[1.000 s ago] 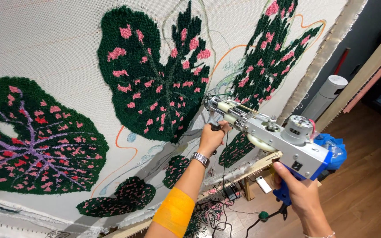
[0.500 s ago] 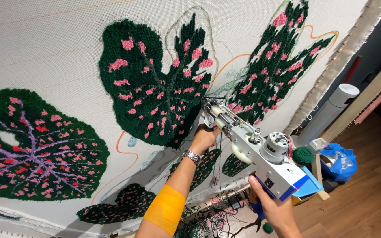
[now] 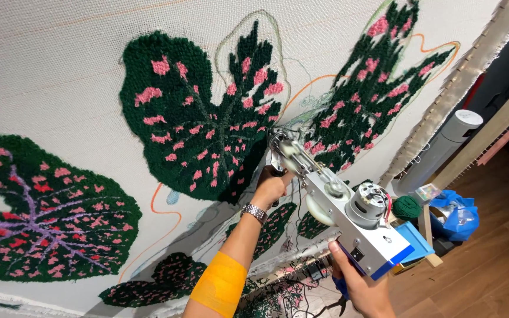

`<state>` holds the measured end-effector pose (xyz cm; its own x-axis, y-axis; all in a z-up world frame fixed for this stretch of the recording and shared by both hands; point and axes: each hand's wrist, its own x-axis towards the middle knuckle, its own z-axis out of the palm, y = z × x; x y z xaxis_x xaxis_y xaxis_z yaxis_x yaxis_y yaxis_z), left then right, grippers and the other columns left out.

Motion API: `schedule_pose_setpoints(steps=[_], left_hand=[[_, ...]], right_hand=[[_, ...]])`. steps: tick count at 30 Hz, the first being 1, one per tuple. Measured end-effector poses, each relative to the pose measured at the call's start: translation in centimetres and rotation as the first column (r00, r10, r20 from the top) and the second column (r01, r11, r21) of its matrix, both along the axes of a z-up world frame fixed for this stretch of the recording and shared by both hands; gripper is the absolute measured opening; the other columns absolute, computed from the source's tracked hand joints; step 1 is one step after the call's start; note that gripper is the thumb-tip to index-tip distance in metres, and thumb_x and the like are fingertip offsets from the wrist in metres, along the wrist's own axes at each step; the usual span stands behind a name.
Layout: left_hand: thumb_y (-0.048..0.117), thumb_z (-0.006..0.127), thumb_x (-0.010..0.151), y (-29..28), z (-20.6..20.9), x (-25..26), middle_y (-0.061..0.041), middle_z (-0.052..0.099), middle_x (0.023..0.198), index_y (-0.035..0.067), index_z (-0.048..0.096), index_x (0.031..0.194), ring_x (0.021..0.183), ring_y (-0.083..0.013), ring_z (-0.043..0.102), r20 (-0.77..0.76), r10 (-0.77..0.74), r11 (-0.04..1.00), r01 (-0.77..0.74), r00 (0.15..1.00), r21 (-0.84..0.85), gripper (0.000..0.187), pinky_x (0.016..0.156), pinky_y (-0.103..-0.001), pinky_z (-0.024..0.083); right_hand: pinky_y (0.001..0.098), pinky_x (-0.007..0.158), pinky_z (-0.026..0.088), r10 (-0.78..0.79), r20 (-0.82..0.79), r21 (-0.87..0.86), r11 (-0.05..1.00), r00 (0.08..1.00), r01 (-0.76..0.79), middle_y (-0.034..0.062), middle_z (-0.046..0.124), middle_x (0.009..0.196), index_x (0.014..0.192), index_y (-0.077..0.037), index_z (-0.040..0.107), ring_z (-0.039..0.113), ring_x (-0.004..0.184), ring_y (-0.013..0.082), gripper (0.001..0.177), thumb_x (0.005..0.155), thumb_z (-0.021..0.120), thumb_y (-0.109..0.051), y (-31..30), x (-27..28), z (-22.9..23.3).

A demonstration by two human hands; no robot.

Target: Using a tufting gun to create a patterned rug on a frame.

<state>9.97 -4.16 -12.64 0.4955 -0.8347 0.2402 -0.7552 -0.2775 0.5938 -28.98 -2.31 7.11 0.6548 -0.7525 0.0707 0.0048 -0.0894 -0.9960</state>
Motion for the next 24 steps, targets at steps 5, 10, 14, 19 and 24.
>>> schedule_pose_setpoints(steps=[5,10,14,19,24], left_hand=[[0.01,0.052,0.091,-0.4,0.0,0.8,-0.014,0.07,0.073,0.013,0.055,0.129,0.067,-0.0317,0.069,0.09,-0.005,0.998,0.0,0.996,0.055,0.038,0.06,-0.047,0.051],[0.009,0.056,0.086,-2.1,-2.3,2.6,-0.016,0.07,0.071,0.009,0.061,0.113,0.067,-0.0322,0.07,-0.052,-0.037,0.999,0.037,0.998,-0.009,0.027,0.059,-0.046,0.052],[0.009,0.062,0.083,-2.9,-3.9,3.2,-0.014,0.071,0.069,0.009,0.062,0.104,0.063,-0.0286,0.07,-0.215,-0.014,0.99,-0.017,0.977,-0.14,0.021,0.056,-0.044,0.052],[0.008,0.073,0.078,-3.5,-5.0,3.9,-0.01,0.071,0.067,0.008,0.065,0.086,0.057,-0.0212,0.069,-0.515,-0.038,0.918,-0.174,0.857,-0.357,0.012,0.051,-0.039,0.053],[0.006,0.084,0.07,-3.2,-3.3,4.7,-0.009,0.072,0.065,0.007,0.065,0.075,0.052,-0.0169,0.068,-0.633,-0.029,0.883,-0.277,0.773,-0.379,0.02,0.047,-0.036,0.053]], right_hand=[[0.0309,0.045,0.044,0.017,0.075,0.029,0.999,0.997,-0.019,0.0055,0.059,0.058,0.078,0.001,0.064,0.054,0.048,0.015,0.021,0.087,0.075,-0.015,-0.2,0.2,0.9],[0.0307,0.046,0.044,0.008,0.068,-0.054,0.999,0.998,-0.005,0.0062,0.06,0.059,0.08,0.002,0.066,0.055,0.049,0.0153,0.019,0.086,0.076,-0.012,-0.2,0.0,1.5],[0.0306,0.046,0.043,-0.023,0.056,-0.009,1.0,0.998,0.023,0.0055,0.06,0.06,0.087,0.001,0.068,0.055,0.05,0.0148,0.014,0.083,0.076,-0.01,-0.1,0.1,1.9],[0.0305,0.045,0.045,-0.007,0.064,-0.007,1.0,0.998,0.008,0.0063,0.06,0.059,0.085,0.001,0.066,0.056,0.048,0.0155,0.017,0.083,0.077,-0.012,-0.5,0.3,1.7],[0.0302,0.046,0.044,-0.001,0.018,-0.063,0.998,1.0,0.002,0.0064,0.061,0.058,0.08,0.002,0.067,0.056,0.048,0.0156,0.019,0.086,0.077,-0.014,-0.8,0.2,1.8]])
